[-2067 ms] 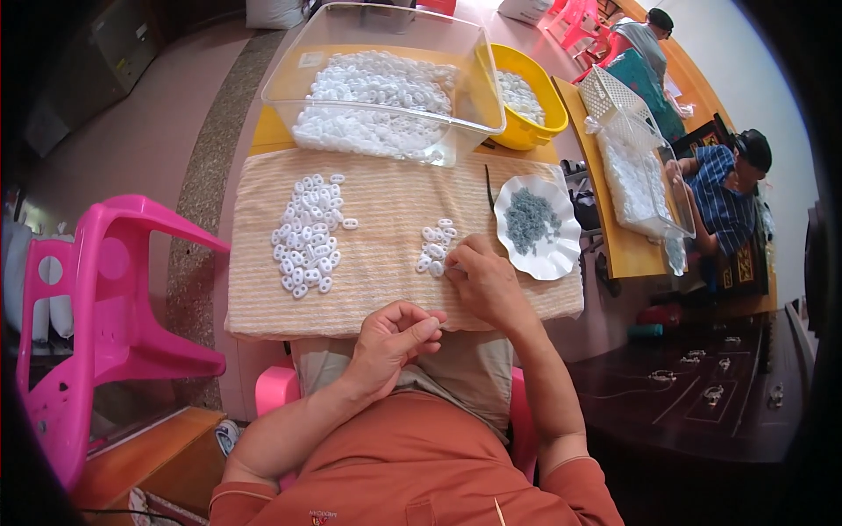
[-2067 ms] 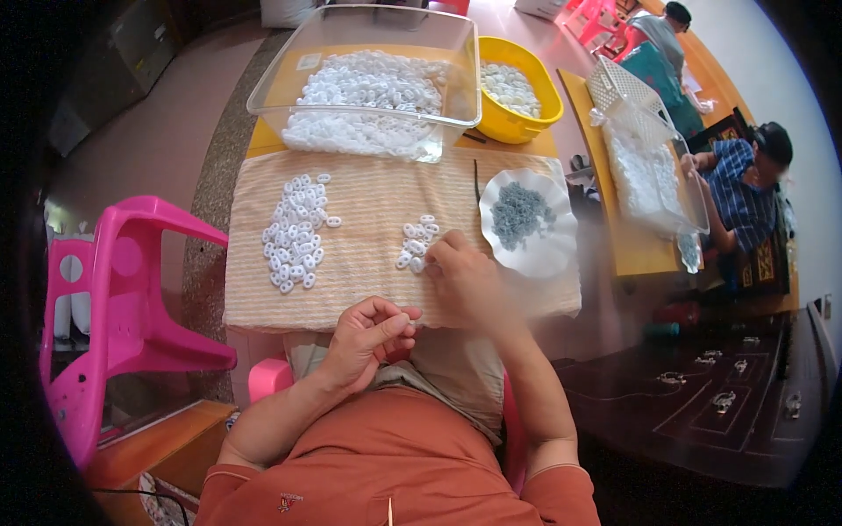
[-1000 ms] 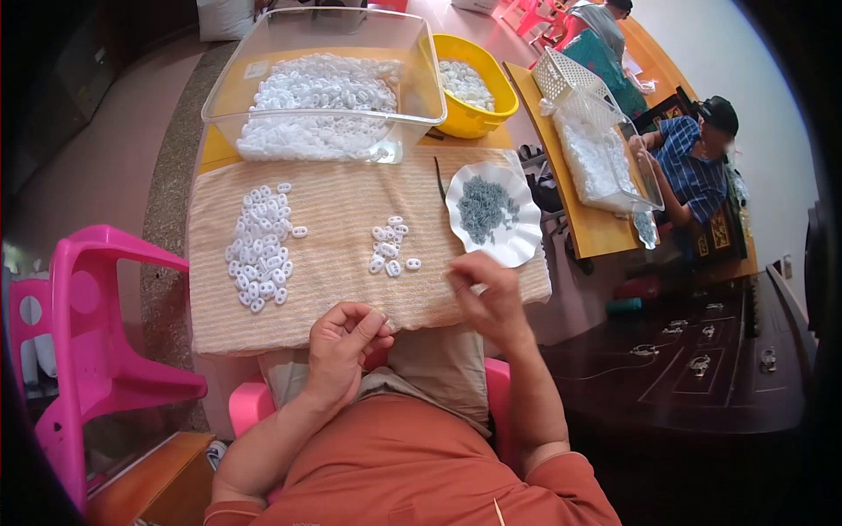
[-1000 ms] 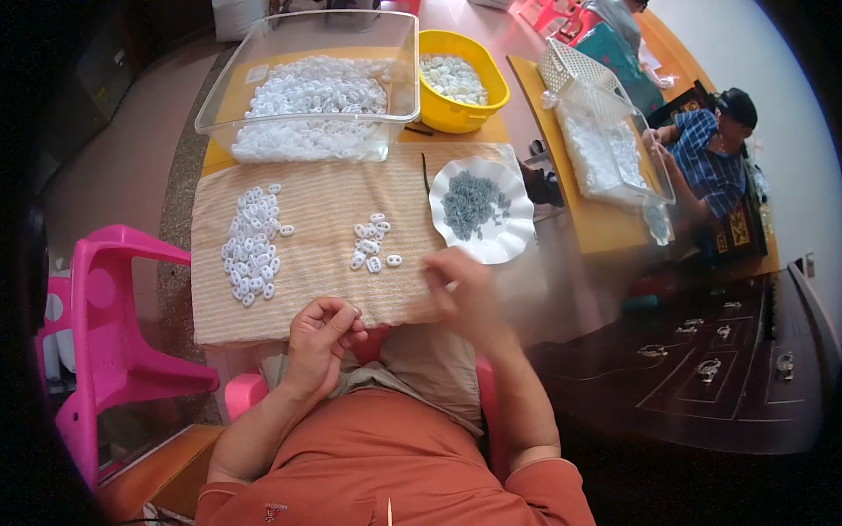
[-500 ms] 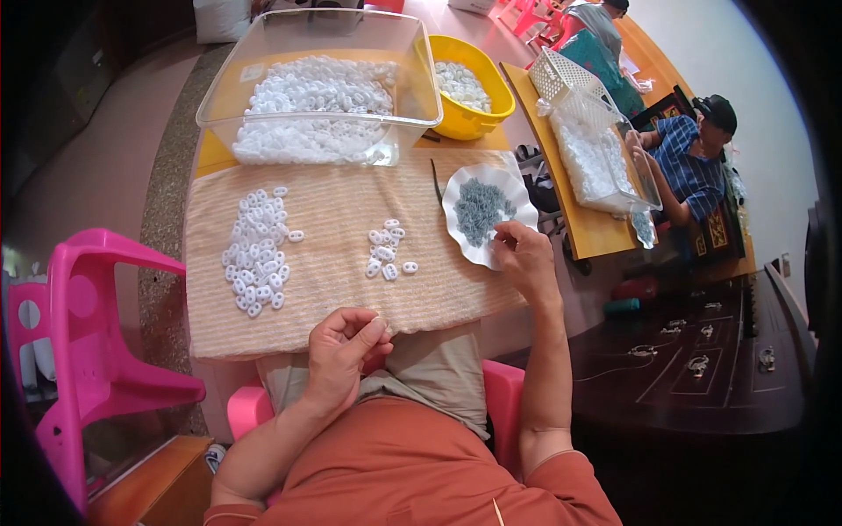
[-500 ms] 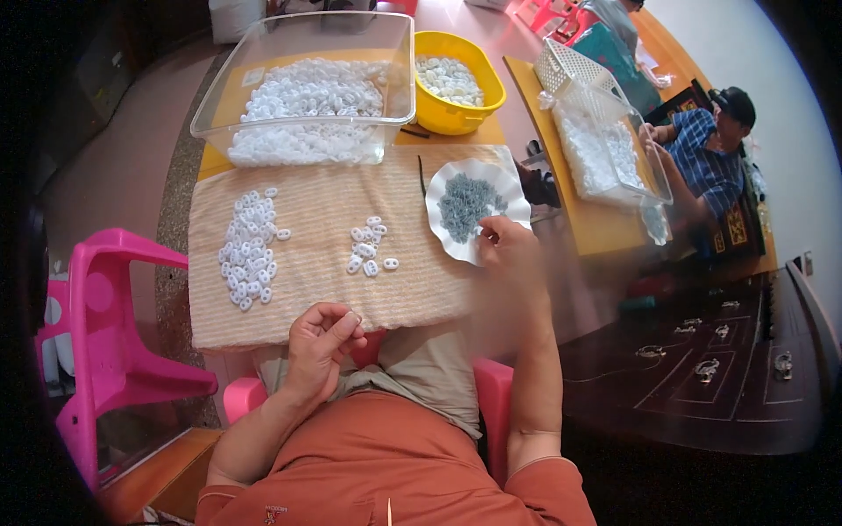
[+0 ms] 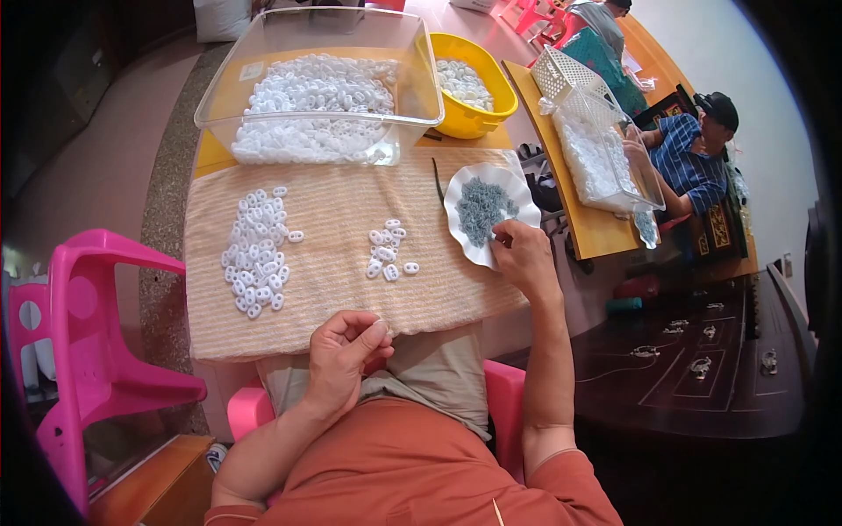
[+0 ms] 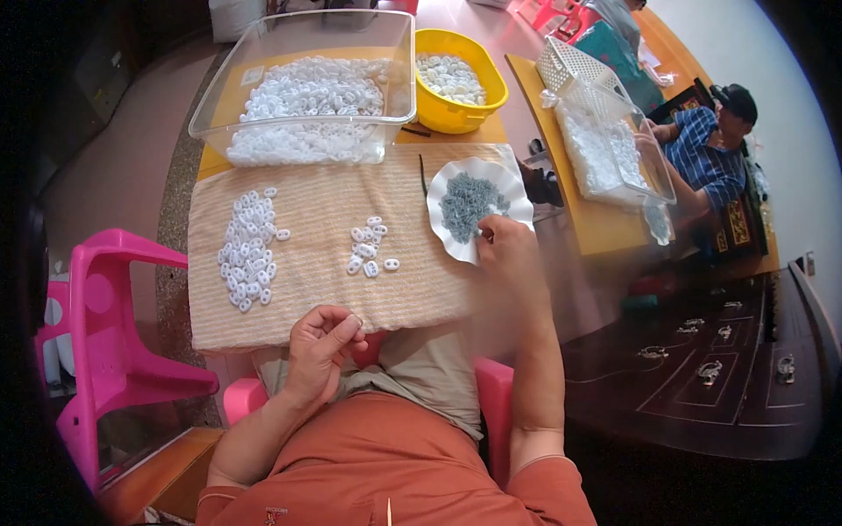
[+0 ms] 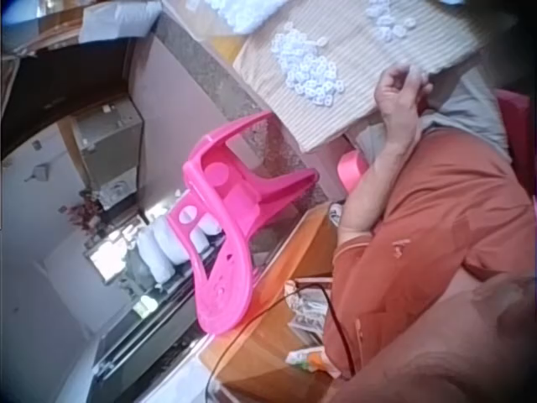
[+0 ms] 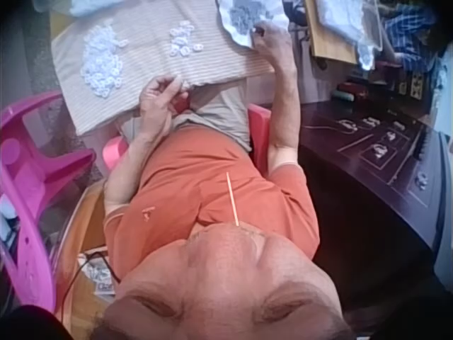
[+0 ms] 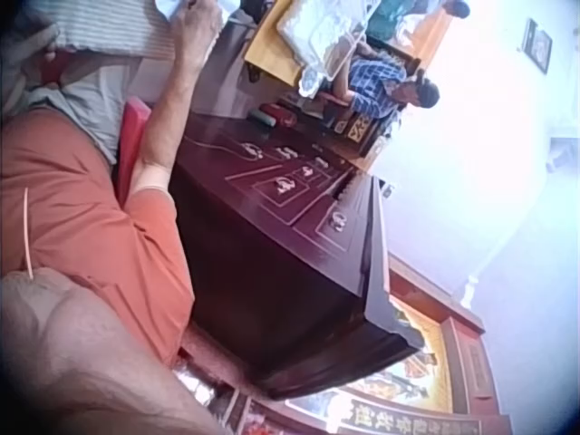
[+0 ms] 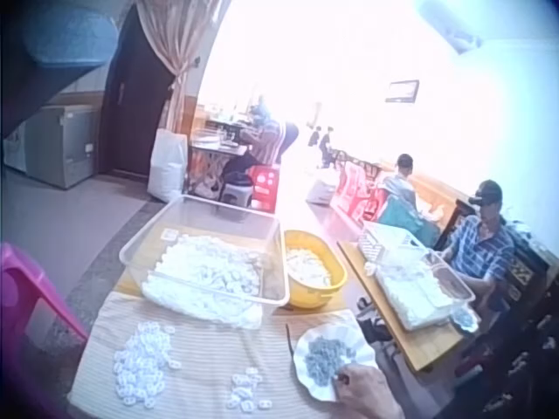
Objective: The recorder is manually assembling small white plastic components by inserting smaller pieces into them.
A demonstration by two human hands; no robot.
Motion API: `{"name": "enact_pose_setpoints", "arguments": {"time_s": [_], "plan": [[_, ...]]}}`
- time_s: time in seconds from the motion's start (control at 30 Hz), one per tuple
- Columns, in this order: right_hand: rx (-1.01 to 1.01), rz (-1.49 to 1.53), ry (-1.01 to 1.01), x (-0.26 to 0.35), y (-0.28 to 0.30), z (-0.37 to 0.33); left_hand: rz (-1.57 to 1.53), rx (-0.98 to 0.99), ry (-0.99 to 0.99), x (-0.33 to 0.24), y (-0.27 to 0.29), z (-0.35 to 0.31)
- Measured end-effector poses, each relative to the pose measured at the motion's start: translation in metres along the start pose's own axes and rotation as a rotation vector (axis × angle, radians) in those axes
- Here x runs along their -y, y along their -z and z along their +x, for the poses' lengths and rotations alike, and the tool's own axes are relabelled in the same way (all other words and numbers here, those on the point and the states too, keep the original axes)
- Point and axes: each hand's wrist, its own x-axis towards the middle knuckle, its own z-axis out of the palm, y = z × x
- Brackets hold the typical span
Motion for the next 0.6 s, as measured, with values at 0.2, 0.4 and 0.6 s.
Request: {"name": "enact_pose_setpoints", "arguments": {"time_s": [0.2,0.4,0.6], "plan": [[-0.007,0.027,0.025,-0.003,-0.001,0.0031,0.001,0.003,0.008,0.0009,-0.0004,-0.0003],[-0.001,0.015,0.065,-0.0012,0.0009,0.0051,-0.011,-0.003,0.009,0.0025,0.0011,0.0003],[-0.003,0.048,0.107,-0.0025,0.0007,0.0051,-0.003,0.002,0.015,0.0017,0.0006,-0.0001]]}}
